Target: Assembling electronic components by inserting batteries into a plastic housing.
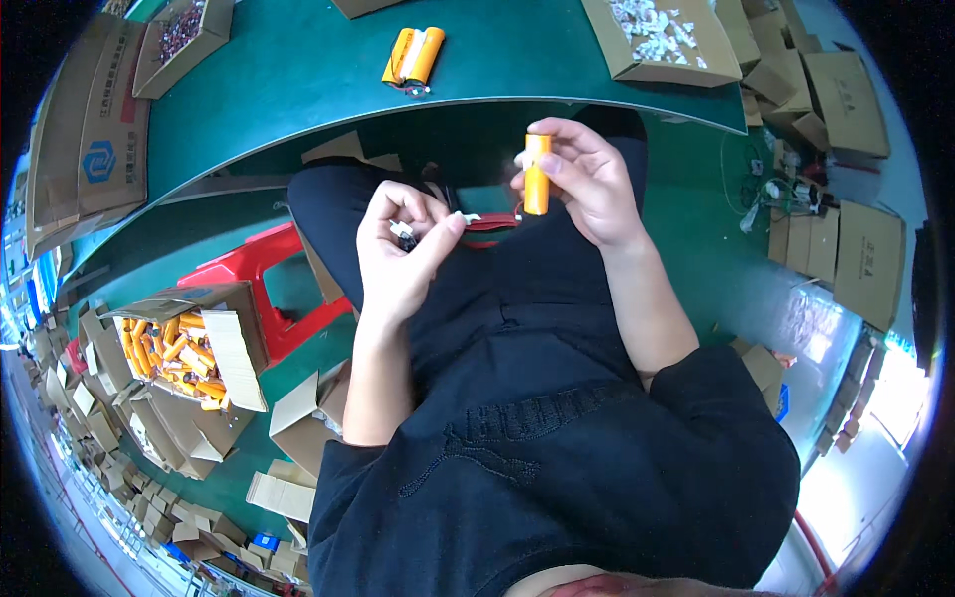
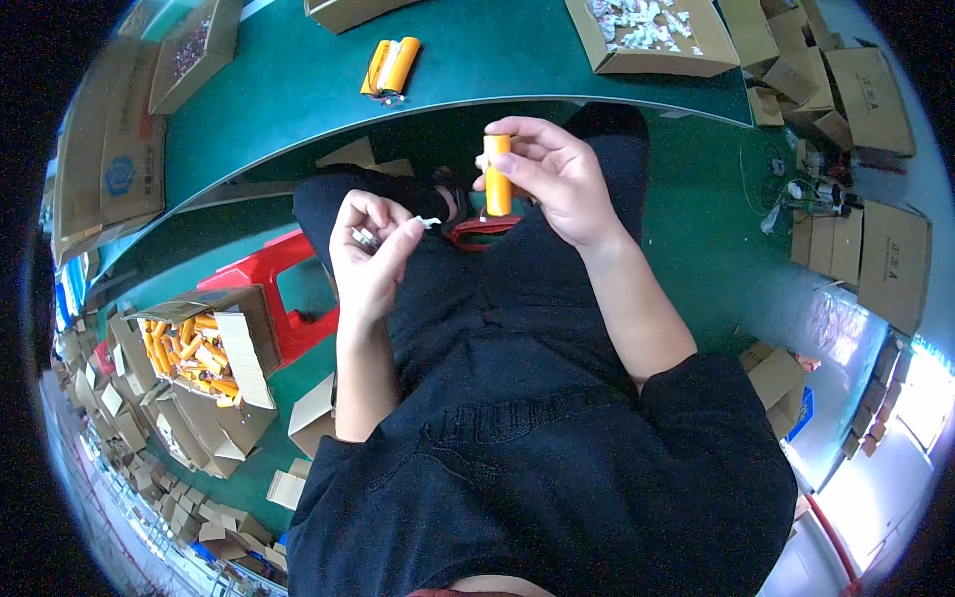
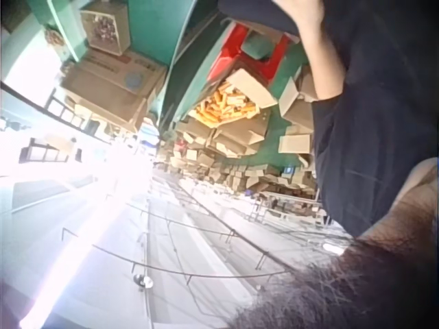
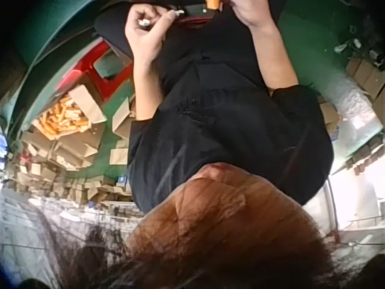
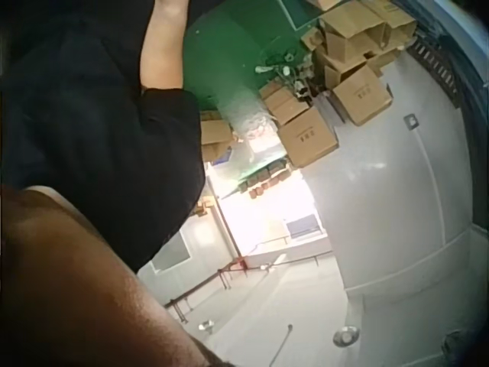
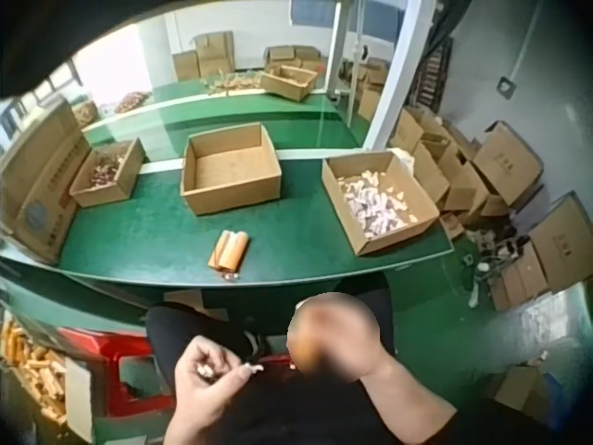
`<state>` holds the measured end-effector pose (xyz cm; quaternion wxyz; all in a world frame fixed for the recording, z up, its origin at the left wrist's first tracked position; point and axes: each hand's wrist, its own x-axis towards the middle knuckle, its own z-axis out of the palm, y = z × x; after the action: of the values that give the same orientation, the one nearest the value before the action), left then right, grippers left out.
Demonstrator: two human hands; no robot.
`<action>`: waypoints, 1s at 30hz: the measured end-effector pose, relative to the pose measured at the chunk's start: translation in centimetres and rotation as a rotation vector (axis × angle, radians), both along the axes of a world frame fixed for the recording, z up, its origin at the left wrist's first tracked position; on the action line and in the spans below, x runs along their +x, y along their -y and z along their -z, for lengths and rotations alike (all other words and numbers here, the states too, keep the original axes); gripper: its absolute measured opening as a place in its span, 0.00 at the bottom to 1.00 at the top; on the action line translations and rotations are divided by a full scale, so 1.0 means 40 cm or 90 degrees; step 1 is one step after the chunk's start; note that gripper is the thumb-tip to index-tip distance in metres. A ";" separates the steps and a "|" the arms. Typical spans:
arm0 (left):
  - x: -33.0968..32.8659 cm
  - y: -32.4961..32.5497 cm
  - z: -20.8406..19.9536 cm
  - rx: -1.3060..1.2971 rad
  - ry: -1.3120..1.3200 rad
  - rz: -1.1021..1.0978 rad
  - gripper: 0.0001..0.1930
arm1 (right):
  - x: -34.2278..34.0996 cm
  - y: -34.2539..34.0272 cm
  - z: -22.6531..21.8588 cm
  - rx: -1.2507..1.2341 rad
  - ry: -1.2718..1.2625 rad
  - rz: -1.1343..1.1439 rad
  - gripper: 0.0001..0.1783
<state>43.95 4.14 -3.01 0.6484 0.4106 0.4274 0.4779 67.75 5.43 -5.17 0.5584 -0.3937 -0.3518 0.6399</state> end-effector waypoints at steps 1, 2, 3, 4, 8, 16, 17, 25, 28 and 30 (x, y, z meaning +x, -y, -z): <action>-0.001 -0.003 0.000 -0.023 0.012 -0.003 0.14 | -0.002 -0.001 0.002 0.002 -0.049 -0.049 0.20; -0.002 -0.004 0.000 -0.046 0.023 -0.007 0.13 | -0.005 -0.001 0.003 0.004 -0.098 -0.099 0.21; 0.000 -0.009 -0.001 -0.046 0.023 -0.009 0.13 | -0.011 -0.001 0.006 0.004 -0.099 -0.102 0.21; 0.005 -0.012 -0.003 -0.048 0.054 -0.007 0.12 | -0.019 0.001 0.011 0.002 -0.131 -0.106 0.20; 0.027 -0.013 -0.011 -0.054 0.143 -0.004 0.12 | -0.047 0.017 0.032 -0.008 -0.231 -0.119 0.20; 0.056 -0.008 0.026 0.089 -0.059 -0.026 0.12 | -0.054 0.026 0.028 0.038 -0.110 -0.131 0.20; 0.058 -0.007 0.032 0.122 -0.081 -0.037 0.12 | -0.053 0.027 0.026 0.041 -0.101 -0.133 0.20; 0.056 -0.006 -0.003 0.235 -0.254 -0.024 0.14 | -0.055 0.027 0.018 0.074 -0.015 -0.102 0.20; 0.050 -0.005 -0.008 0.280 -0.337 -0.011 0.15 | -0.058 0.029 0.013 0.081 0.031 -0.092 0.21; 0.050 -0.004 -0.013 0.271 -0.324 -0.010 0.16 | -0.059 0.031 0.015 0.083 0.039 -0.087 0.21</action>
<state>45.97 4.30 -2.49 0.4168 0.6398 0.4693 0.4436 65.41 4.20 -5.78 0.5267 -0.3509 -0.4358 0.6400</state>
